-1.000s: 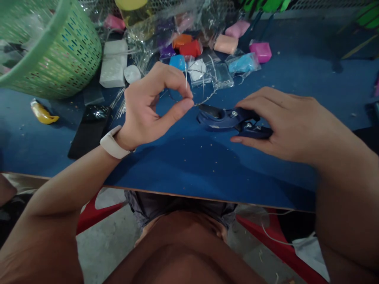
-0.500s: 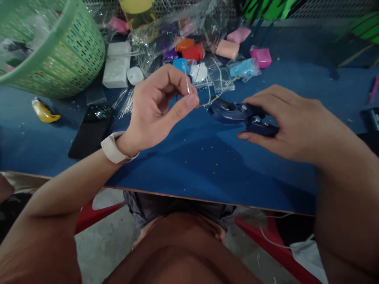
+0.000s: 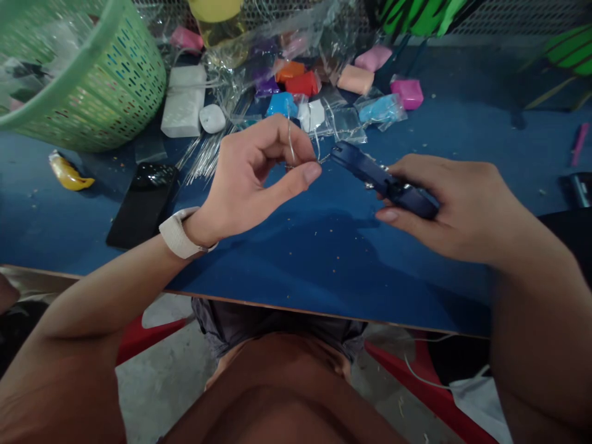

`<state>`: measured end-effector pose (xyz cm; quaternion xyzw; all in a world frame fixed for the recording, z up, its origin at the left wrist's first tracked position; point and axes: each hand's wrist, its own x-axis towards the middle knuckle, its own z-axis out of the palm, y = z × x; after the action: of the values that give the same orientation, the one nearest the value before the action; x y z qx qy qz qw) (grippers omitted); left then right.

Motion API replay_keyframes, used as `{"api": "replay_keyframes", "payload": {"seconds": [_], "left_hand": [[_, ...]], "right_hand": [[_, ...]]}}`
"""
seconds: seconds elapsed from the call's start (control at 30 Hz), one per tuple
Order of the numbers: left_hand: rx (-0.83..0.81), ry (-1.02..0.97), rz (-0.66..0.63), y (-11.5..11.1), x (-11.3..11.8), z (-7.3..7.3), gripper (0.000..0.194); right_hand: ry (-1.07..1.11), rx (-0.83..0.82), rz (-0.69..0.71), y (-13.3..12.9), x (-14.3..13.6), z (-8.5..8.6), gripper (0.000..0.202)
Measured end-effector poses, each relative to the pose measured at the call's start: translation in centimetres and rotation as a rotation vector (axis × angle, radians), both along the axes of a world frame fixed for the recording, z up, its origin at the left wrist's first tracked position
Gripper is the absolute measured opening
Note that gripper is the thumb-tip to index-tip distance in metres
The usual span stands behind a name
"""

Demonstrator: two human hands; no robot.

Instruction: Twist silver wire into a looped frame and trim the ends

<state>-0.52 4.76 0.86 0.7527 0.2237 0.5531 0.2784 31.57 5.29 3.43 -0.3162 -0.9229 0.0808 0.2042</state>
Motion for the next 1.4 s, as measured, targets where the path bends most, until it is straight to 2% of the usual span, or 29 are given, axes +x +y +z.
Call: {"api": "replay_keyframes", "payload": {"seconds": [0.13,0.3,0.5,0.67,0.77,1.0,1.07,1.2,1.4], "left_hand": [[-0.008,-0.035,-0.071,0.3,-0.1,-0.1,0.009],[0.026,0.005,-0.074,0.7,-0.4,-0.4,0.008],[0.052,-0.019,-0.004,0.1,0.1,-0.4,0.015],[0.054,0.028,0.049,0.1,0.2,-0.5,0.029],[0.096,0.004,0.074,0.4,0.2,-0.8,0.028],[0.187,0.056,0.245,0.4,0.4,-0.8,0.037],[0.184,0.036,0.233,0.3,0.5,-0.6,0.032],[0.129,-0.066,0.129,0.3,0.5,-0.5,0.017],[0.102,-0.087,0.045,0.9,0.3,-0.6,0.026]], "right_hand": [[0.023,-0.026,-0.006,-0.1,-0.1,0.0,0.035],[0.047,-0.032,-0.018,-0.2,-0.3,-0.2,0.037],[0.021,-0.028,-0.031,-0.3,-0.4,-0.4,0.034],[0.004,0.001,-0.029,-0.4,-0.6,-0.2,0.037],[0.023,-0.007,-0.016,-0.6,-0.8,-0.2,0.037],[0.056,-0.052,-0.003,-1.0,-1.5,-0.4,0.042],[0.053,-0.055,-0.012,-1.0,-1.5,-0.3,0.042],[0.035,-0.007,-0.019,-0.8,-1.1,-0.5,0.050],[-0.011,0.096,0.007,-0.5,-0.8,-1.2,0.066]]}}
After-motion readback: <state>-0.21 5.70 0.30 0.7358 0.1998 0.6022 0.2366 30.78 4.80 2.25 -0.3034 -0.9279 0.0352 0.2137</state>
